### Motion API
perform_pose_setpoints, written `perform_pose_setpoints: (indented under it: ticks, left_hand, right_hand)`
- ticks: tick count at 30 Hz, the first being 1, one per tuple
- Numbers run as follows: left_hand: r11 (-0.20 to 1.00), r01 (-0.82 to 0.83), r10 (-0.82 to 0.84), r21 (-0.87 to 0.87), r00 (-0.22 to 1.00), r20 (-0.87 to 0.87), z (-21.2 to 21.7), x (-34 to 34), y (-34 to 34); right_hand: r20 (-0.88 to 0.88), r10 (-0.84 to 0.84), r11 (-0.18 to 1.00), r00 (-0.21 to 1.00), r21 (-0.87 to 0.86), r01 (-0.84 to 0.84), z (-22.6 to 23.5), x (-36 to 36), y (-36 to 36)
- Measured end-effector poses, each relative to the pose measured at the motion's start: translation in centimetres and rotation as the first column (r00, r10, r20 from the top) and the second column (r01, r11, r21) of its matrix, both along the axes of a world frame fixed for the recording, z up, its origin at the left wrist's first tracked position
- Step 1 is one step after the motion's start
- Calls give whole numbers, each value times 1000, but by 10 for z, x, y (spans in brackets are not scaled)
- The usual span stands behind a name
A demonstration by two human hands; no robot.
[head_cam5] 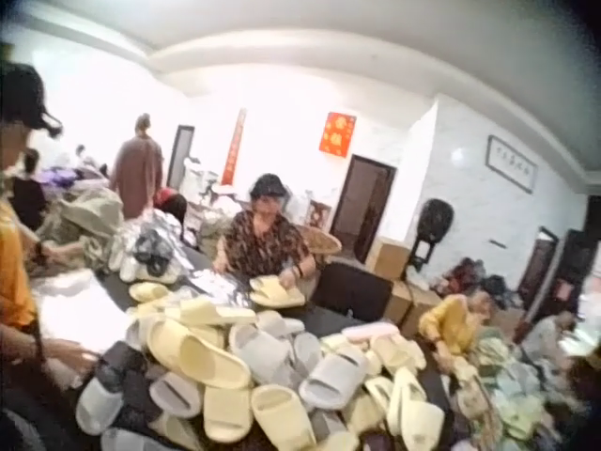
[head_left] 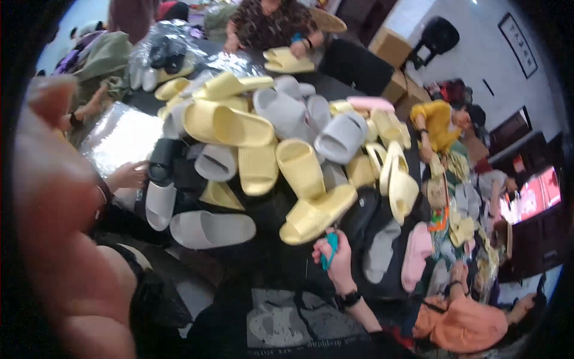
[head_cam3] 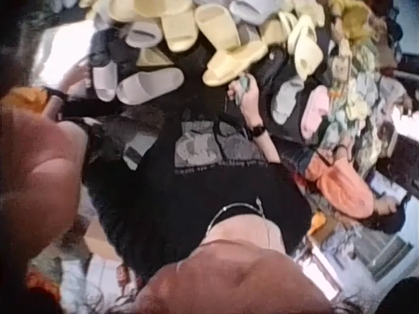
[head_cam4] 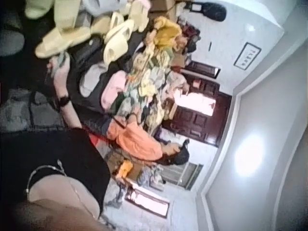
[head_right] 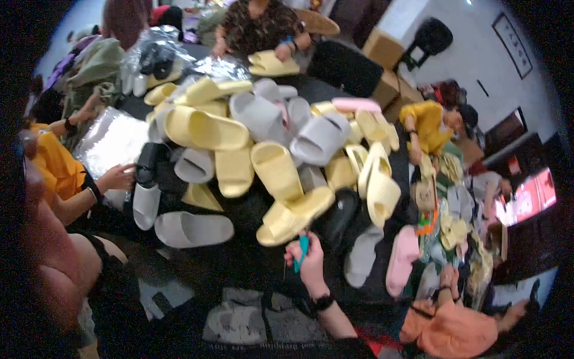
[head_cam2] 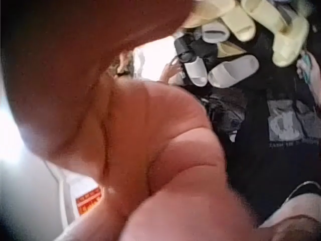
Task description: The recorder is inspecting and trimming excess material from a large pile of finished sandals and slides at a manufacturing table.
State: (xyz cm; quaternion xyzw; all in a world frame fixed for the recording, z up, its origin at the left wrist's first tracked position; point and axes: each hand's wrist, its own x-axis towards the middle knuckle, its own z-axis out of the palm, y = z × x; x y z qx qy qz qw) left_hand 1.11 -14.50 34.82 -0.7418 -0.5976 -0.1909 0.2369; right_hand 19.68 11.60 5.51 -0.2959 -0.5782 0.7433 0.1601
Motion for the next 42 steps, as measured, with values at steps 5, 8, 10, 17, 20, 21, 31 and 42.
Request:
perform_pose_setpoints:
  ticks: [5,8,10,17,20,21,31,42]
  left_hand:
    - [994,-59,54,89,997,64,0,-8,-12]
    - [951,-196,137,241,960,243,-18,-21,-20]
    - [857,-454,302,242,825,478,-49,-39,-15]
    - [848,-462,411,-260,262,873,-209,-62,41]
    - [855,-263,472,-446,39,881,-271,-35,78]
    - [867,-266,474,-422,173,863,-287,-24,88]
    - [819,-204,514,-536,676,528,-329,4,136]
    - [886,-155,429,-437,634,644,-285,27,99]
  right_hand:
    - [28,42,999,999,26,-43,1,-2,0]
    - [48,34,999,998,18,-35,1,-5,0]
    - [14,35,999,999,4,-35,1,-5,0]
    - [39,6,1000,999,1,-6,1,-3,6]
    - [38,-3,1000,999,-14,4,3,0,7]
    - [42,-3,1000,999,-21,4,4,1,7]
    - [65,-69,998,996,-6,69,2,14,12]
    - [72,119,874,990,466,-139,9,4,8]
